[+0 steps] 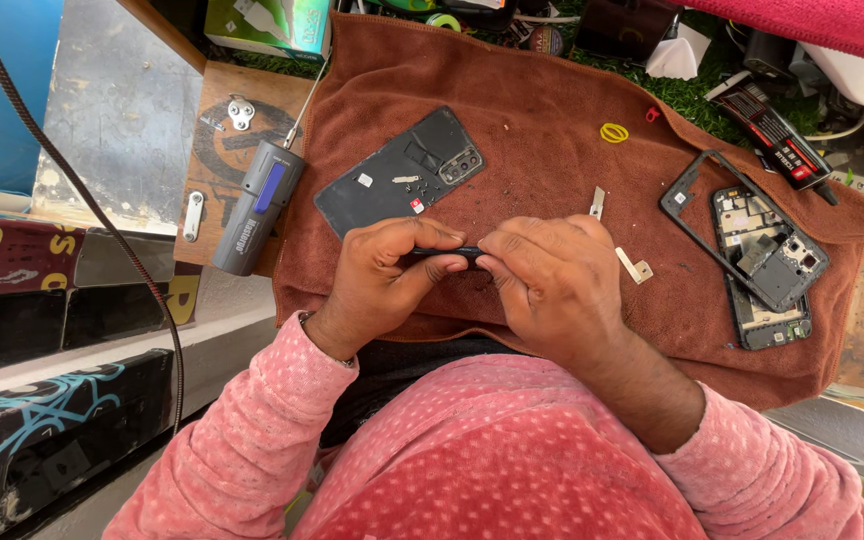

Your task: The person applies adhesive to the inner frame of a smartphone chassis, then places a new screen assembly onto the frame. They press the edges to secure the bond and use a utility knife to trim excess adhesive. Finally, they place the battery into the chassis and align the back cover.

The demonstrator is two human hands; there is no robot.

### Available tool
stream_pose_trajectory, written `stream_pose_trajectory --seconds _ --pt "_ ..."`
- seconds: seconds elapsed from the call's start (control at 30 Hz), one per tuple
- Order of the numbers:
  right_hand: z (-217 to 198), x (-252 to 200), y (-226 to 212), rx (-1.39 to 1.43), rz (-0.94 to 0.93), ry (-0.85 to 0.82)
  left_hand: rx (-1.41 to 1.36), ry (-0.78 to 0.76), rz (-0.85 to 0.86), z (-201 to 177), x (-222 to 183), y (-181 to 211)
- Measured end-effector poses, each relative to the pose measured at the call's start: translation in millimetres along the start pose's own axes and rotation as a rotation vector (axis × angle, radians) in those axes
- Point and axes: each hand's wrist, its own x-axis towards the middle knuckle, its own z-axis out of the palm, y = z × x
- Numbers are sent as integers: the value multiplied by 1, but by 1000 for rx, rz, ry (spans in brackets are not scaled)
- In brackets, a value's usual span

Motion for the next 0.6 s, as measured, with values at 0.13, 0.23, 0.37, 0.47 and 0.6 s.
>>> stream_pose_trajectory --seconds 0.13,0.23,0.37,0.47,0.6 --pt "4 -4 -2 -20 -12 33 2 -6 -16 0 0 0" --pt "7 -7 -3 -66 -53 55 23 7 12 2 -2 1" --pt "5 -9 -4 -106 -93 71 -1 8 6 1 -1 1" --pt "-1 -10 -1 -98 -57 55 15 13 33 0 0 2" --pt "-6 -23 11 -69 19 53 28 20 35 0 -2 1"
